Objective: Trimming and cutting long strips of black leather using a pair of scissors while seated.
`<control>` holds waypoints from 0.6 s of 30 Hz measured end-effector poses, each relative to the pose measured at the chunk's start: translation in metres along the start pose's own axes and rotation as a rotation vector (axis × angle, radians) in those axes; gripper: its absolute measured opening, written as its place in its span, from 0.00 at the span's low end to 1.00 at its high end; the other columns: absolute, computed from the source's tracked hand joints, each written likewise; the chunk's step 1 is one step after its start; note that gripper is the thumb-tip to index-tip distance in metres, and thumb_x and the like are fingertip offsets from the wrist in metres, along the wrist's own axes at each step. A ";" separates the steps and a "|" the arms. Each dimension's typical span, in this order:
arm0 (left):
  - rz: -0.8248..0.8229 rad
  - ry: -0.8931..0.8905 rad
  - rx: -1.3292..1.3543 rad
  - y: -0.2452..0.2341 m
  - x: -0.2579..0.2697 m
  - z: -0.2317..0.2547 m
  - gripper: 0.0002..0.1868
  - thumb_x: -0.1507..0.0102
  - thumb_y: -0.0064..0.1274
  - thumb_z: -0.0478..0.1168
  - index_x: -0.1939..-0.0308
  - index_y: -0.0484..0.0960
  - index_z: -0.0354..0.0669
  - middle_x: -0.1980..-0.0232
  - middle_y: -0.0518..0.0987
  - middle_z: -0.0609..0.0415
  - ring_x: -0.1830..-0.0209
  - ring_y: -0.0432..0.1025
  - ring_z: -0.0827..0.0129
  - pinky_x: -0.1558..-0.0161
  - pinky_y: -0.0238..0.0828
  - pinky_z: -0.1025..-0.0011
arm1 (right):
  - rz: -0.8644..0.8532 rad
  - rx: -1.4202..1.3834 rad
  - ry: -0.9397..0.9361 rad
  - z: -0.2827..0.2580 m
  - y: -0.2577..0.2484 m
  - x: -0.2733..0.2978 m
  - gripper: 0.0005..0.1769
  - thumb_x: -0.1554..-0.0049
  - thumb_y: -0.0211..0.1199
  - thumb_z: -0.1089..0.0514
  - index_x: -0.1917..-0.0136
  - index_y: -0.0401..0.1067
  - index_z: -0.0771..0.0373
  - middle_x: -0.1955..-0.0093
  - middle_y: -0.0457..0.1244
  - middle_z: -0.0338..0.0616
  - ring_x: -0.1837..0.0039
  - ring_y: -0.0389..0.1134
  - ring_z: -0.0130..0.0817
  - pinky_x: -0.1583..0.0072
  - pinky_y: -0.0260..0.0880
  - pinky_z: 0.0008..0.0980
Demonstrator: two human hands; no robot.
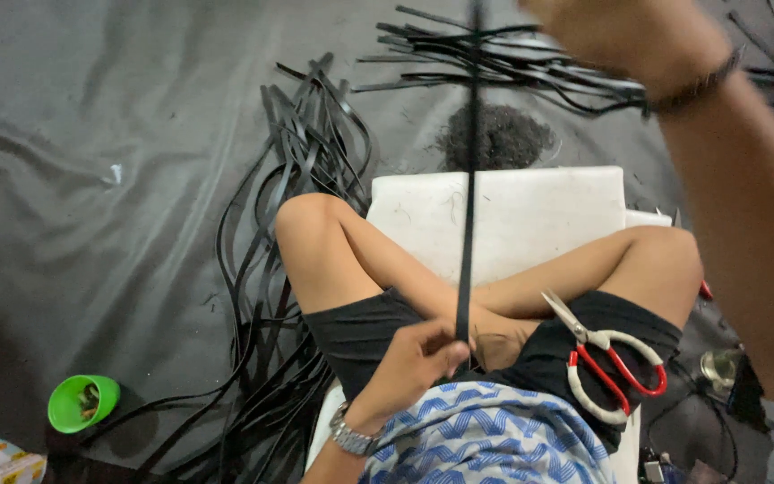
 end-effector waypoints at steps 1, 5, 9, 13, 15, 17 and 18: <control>0.105 0.018 0.004 -0.007 -0.008 -0.005 0.07 0.31 0.54 0.38 0.63 0.82 0.42 0.72 0.75 0.60 0.73 0.66 0.80 0.68 0.63 0.78 | -0.002 -0.003 0.000 -0.001 0.009 0.018 0.13 0.33 0.63 0.54 0.55 0.70 0.64 0.62 0.68 0.53 0.64 0.67 0.54 0.62 0.62 0.51; 0.411 -0.010 0.270 -0.033 -0.048 -0.053 0.09 0.29 0.52 0.38 0.61 0.80 0.35 0.77 0.68 0.55 0.80 0.60 0.75 0.77 0.58 0.77 | -0.106 -0.146 0.042 -0.020 0.047 0.128 0.26 0.40 0.67 0.52 0.29 0.72 0.49 0.59 0.70 0.35 0.60 0.70 0.42 0.54 0.66 0.42; 0.508 -0.049 0.479 -0.040 -0.047 -0.075 0.08 0.32 0.55 0.35 0.60 0.81 0.31 0.72 0.74 0.51 0.79 0.66 0.75 0.78 0.61 0.78 | -0.398 0.466 0.513 -0.037 0.039 0.243 0.20 0.42 0.45 0.31 0.59 0.79 0.26 0.80 0.59 0.36 0.75 0.59 0.34 0.66 0.46 0.36; 0.412 -0.083 0.384 -0.026 -0.022 -0.055 0.11 0.32 0.55 0.36 0.50 0.82 0.30 0.69 0.75 0.53 0.71 0.71 0.72 0.67 0.73 0.76 | -0.709 0.172 0.700 -0.031 0.093 0.377 0.30 0.44 0.56 0.35 0.32 0.63 0.45 0.40 0.67 0.46 0.39 0.71 0.52 0.46 0.75 0.55; 0.370 -0.072 0.347 -0.017 -0.015 -0.048 0.13 0.32 0.54 0.36 0.47 0.82 0.31 0.67 0.76 0.55 0.67 0.74 0.72 0.62 0.78 0.74 | -0.734 0.175 0.737 -0.035 0.098 0.407 0.40 0.47 0.59 0.38 0.24 0.54 0.43 0.38 0.65 0.50 0.38 0.70 0.55 0.47 0.76 0.55; 0.378 0.009 0.374 -0.013 -0.012 -0.043 0.17 0.34 0.55 0.32 0.41 0.76 0.36 0.65 0.75 0.52 0.69 0.77 0.67 0.64 0.83 0.70 | -0.562 0.035 0.779 -0.035 0.105 0.424 0.43 0.48 0.61 0.48 0.21 0.54 0.50 0.35 0.63 0.57 0.41 0.70 0.62 0.43 0.72 0.57; 0.375 0.004 0.372 -0.010 -0.009 -0.043 0.17 0.34 0.55 0.32 0.41 0.76 0.36 0.65 0.75 0.52 0.69 0.77 0.67 0.64 0.83 0.70 | -0.564 0.032 0.783 -0.037 0.104 0.421 0.43 0.48 0.61 0.48 0.21 0.54 0.50 0.35 0.63 0.57 0.41 0.70 0.62 0.43 0.72 0.57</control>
Point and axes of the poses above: each hand's wrist, its own x-axis away from the middle knuckle, its own y-axis out of the palm, z = x × y, the point moved 8 cm from there along -x, towards the middle knuckle
